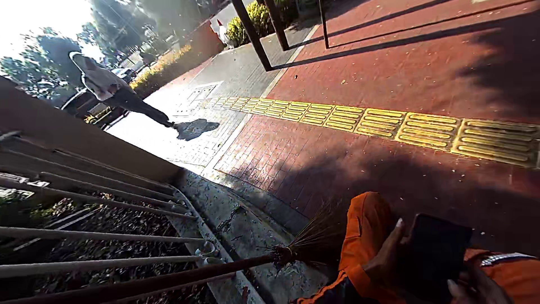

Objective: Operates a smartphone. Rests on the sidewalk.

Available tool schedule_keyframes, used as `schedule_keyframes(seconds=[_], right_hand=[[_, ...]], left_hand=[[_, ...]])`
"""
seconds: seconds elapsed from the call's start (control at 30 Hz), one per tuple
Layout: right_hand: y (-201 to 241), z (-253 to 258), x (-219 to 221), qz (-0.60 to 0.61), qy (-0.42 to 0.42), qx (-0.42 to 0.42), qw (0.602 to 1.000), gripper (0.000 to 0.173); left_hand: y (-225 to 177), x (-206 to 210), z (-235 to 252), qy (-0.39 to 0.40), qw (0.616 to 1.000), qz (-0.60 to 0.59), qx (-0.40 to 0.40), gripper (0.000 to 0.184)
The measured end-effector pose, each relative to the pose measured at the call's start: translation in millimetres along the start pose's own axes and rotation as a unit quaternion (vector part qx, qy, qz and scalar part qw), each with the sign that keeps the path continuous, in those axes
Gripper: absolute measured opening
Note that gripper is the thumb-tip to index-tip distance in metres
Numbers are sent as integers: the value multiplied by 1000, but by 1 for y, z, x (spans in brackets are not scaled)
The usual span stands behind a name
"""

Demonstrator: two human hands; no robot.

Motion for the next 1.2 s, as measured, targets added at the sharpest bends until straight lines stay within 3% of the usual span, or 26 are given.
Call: schedule_keyframes(seconds=[0.1, 0.17, 0.37, 0.6, 0.77, 0.97, 1.2], right_hand=[[9, -2, 3, -31, -4, 5, 1000, 65], [5, -2, 5, -51, -13, -15, 999, 69], [5, -7, 2, -58, -8, -23, 998, 71], [2, -14, -1, -86, -21, -10, 996, 72], [1, -13, -3, -98, -26, -9, 995, 68], [2, -11, -2, -112, -35, -21, 993, 65], [3, -3, -4, -142, -41, -50, 988, 63]], left_hand=[[-9, 5, -11, 1, 1000, -10, -25, 58], [-9, 6, -11, 17, 999, -25, -26, 67], [10, 2, -6, -3, 1000, -25, 12, 79], [19, 4, -8, 16, 999, -14, -46, 89], [24, 1, -2, -5, 999, 14, -51, 86], [20, 8, 1, -28, 996, 21, -76, 66], [18, 17, 4, -43, 996, 21, -71, 56]])
Point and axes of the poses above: each hand's wrist, its own z-axis towards the middle knuckle, its own x-axis out of the palm, y = z × x, the point moved 2 cm from there along z, towards the middle knuckle, and after that the axes turned 15 degrees about -y, right-handed, at the moved point
